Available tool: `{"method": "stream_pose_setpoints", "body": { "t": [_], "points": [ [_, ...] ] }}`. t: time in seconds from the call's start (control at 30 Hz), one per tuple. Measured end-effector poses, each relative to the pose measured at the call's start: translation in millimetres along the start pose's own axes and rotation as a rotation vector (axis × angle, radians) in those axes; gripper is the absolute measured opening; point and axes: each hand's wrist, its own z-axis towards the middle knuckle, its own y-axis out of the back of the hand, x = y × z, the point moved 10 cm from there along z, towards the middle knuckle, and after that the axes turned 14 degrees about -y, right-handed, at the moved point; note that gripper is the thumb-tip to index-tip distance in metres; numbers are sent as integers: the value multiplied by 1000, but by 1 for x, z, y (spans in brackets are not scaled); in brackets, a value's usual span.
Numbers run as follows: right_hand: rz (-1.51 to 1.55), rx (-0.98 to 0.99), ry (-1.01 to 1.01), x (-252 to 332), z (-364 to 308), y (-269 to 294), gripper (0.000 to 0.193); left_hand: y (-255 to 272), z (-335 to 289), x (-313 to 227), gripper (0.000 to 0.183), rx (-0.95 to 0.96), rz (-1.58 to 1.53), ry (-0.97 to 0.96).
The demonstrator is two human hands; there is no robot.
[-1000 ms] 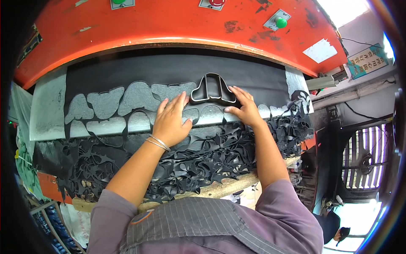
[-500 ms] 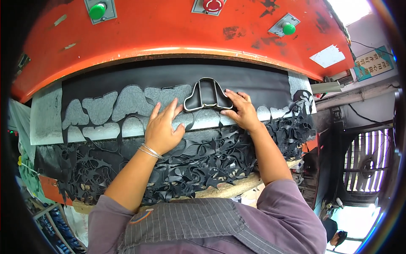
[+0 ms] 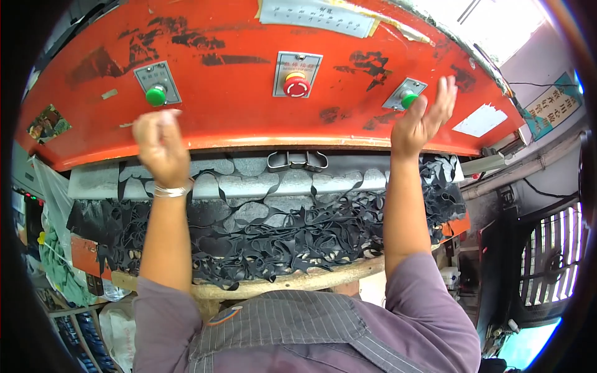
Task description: Operate a die-cutting machine to cut shoe component shapes from black synthetic material sheets.
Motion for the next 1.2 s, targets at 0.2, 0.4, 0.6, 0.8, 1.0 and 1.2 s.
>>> {"method": "stream_pose_setpoints", "body": {
  "t": [0.2, 0.4, 0.6, 0.8, 1.0, 1.2],
  "points": [
    [-129, -203, 51, 20, 17, 4, 52, 4, 31, 3, 26, 413, 35, 56],
    [73, 1195, -130, 93, -163, -29, 34, 15, -108, -81, 23, 839, -325, 367],
    [169, 1540, 78, 181, -289, 22, 52, 41, -170, -165, 12, 1014, -343, 226],
    [-19, 1478, 27, 185, -299, 18, 40, 46, -176, -159, 10, 933, -243, 214],
    [-159, 2022, 202, 170, -274, -32, 32, 46, -184, -155, 11, 1006, -309, 258],
    [-169, 1187, 538, 96, -207, -142, 19, 38, -171, -177, 22, 1092, -412, 235]
  ]
}}
